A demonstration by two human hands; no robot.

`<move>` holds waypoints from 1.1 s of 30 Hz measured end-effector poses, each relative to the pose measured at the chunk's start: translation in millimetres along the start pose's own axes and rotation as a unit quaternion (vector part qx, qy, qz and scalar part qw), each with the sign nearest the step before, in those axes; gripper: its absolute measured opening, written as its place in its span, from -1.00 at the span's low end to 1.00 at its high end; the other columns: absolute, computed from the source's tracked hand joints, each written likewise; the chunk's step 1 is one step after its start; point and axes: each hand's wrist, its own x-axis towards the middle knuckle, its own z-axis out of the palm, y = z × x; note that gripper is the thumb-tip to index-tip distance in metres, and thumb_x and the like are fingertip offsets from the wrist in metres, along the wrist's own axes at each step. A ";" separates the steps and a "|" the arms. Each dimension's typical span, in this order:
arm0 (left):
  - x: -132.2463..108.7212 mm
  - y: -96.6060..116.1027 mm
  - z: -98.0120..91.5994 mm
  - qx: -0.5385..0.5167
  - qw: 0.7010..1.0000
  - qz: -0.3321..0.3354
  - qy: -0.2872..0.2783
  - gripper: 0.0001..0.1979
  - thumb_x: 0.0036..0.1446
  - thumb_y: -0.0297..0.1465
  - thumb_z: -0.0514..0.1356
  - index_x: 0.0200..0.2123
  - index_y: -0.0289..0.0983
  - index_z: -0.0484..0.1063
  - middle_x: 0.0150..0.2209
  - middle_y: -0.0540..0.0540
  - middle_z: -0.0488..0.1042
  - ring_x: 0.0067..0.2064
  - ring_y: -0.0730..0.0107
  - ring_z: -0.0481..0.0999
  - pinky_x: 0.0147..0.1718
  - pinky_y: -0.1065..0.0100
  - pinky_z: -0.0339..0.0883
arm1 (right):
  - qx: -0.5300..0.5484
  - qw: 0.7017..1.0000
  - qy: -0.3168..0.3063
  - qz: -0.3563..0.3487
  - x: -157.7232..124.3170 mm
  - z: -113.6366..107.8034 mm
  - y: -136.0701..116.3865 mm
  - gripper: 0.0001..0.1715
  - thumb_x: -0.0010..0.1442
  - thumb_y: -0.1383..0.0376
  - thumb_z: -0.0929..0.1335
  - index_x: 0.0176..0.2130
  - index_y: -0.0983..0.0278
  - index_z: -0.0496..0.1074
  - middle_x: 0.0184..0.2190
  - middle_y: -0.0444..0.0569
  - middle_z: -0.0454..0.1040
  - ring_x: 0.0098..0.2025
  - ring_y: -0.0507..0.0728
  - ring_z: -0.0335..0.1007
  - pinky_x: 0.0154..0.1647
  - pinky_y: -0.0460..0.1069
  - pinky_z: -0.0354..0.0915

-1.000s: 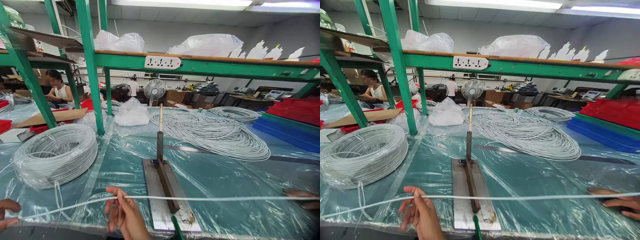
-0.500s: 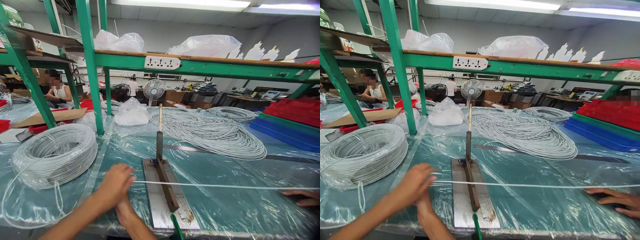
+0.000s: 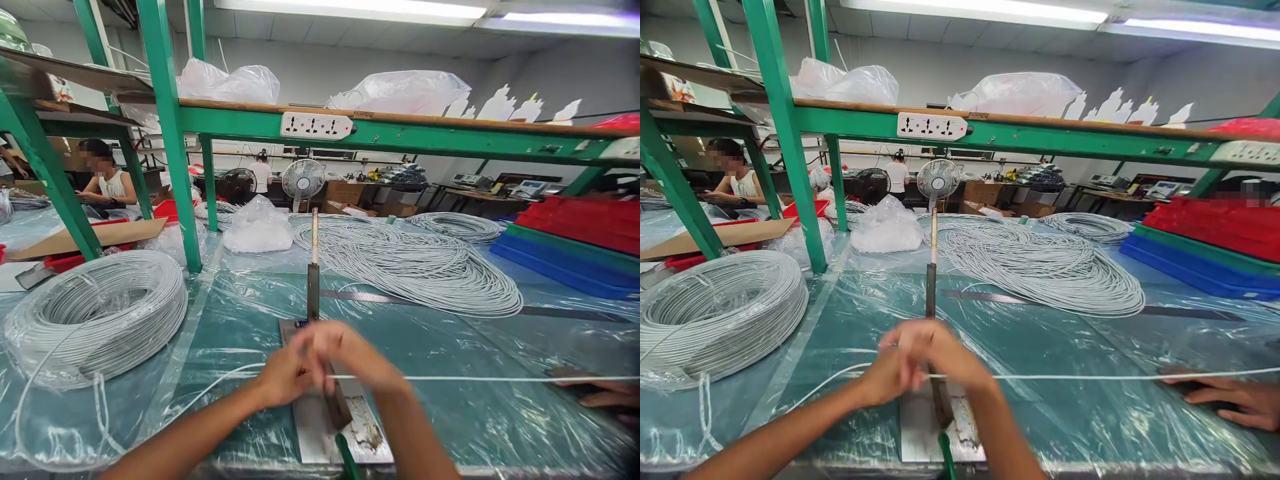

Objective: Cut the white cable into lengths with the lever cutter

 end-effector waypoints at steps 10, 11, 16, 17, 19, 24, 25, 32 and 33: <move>2.0 -3.3 17.5 0.099 0.994 -0.029 0.022 -0.72 0.17 -0.40 0.00 -0.24 -0.31 0.50 -0.29 -0.25 0.55 -0.23 0.14 0.51 -0.26 0.28 0.25 | -0.059 0.963 0.258 -0.044 104.4 -114.7 -68.4 -0.36 0.23 0.06 0.00 -0.30 0.58 0.27 -0.62 -0.25 0.19 -0.67 -0.26 -0.03 -0.56 -0.17 -0.06; 4.2 -4.9 18.8 0.079 0.996 -0.034 0.030 -0.74 0.15 -0.42 0.02 -0.27 -0.32 0.51 -0.31 -0.22 0.55 -0.26 0.19 0.51 -0.30 0.32 0.24 | -0.055 0.965 0.252 -0.036 105.8 -114.0 -69.4 -0.34 0.23 0.05 -0.03 -0.34 0.57 0.26 -0.62 -0.26 0.17 -0.66 -0.27 -0.05 -0.57 -0.16 -0.08; 15.4 -10.7 23.8 -0.020 0.995 -0.078 0.061 -0.85 0.05 -0.47 0.11 -0.40 -0.38 0.49 -0.44 -0.08 0.50 -0.40 0.43 0.41 -0.45 0.46 0.15 | -0.033 0.963 0.268 -0.012 100.7 -109.1 -80.5 -0.27 0.20 -0.01 -0.06 -0.35 0.52 0.30 -0.66 -0.31 0.10 -0.72 -0.28 -0.16 -0.61 -0.17 -0.15; 17.5 -11.4 25.1 -0.037 0.993 -0.085 0.068 -0.85 0.05 -0.43 0.14 -0.43 -0.38 0.48 -0.48 -0.05 0.47 -0.42 0.45 0.38 -0.46 0.46 0.13 | -0.026 0.962 0.271 -0.011 95.6 -107.5 -83.2 -0.23 0.21 -0.01 -0.09 -0.32 0.54 0.31 -0.67 -0.31 0.09 -0.72 -0.28 -0.15 -0.61 -0.17 -0.15; 21.6 -12.6 28.2 -0.068 0.989 -0.102 0.086 -0.77 0.02 -0.30 0.21 -0.51 -0.38 0.45 -0.55 0.01 0.39 -0.46 0.49 0.32 -0.50 0.46 0.08 | -0.002 0.959 0.284 -0.009 79.4 -102.5 -87.5 -0.21 0.24 -0.02 -0.10 -0.29 0.52 0.33 -0.70 -0.29 0.10 -0.74 -0.26 -0.10 -0.62 -0.19 -0.14; 31.7 -15.0 38.1 -0.118 0.969 -0.169 0.136 -0.65 -0.15 -0.16 0.30 -0.63 -0.32 0.33 -0.65 0.10 0.24 -0.55 0.53 0.21 -0.56 0.43 -0.06 | 0.045 0.945 0.325 0.020 4.9 -74.9 -79.4 -0.42 0.27 -0.09 0.05 -0.29 0.29 0.32 -0.73 -0.13 0.30 -0.76 -0.06 0.13 -0.71 -0.19 0.01; 33.3 -15.3 40.0 -0.121 0.965 -0.181 0.143 -0.66 -0.16 -0.19 0.31 -0.65 -0.32 0.31 -0.66 0.11 0.22 -0.55 0.53 0.21 -0.57 0.43 -0.07 | 0.044 0.948 0.315 0.030 -13.5 -67.3 -73.2 -0.48 0.25 -0.08 0.12 -0.30 0.28 0.31 -0.71 -0.12 0.33 -0.74 -0.04 0.17 -0.71 -0.18 0.06; 33.7 -11.4 44.8 -0.110 0.956 -0.205 0.176 -0.71 -0.16 -0.25 0.30 -0.64 -0.27 0.28 -0.66 0.12 0.18 -0.55 0.52 0.17 -0.56 0.42 -0.10 | 0.031 0.951 0.260 0.162 -113.8 -7.8 -13.7 -0.40 -0.04 -0.01 0.45 -0.13 0.24 0.25 -0.53 -0.13 0.43 -0.66 -0.03 0.30 -0.67 -0.18 0.22; 33.0 -10.3 44.2 -0.105 0.957 -0.203 0.176 -0.71 -0.16 -0.25 0.30 -0.65 -0.27 0.28 -0.66 0.11 0.18 -0.54 0.51 0.16 -0.56 0.42 -0.11 | 0.045 0.943 0.278 0.175 -120.7 0.8 -7.8 -0.28 -0.06 0.01 0.46 -0.01 0.22 0.19 -0.47 -0.11 0.45 -0.65 -0.02 0.32 -0.66 -0.17 0.24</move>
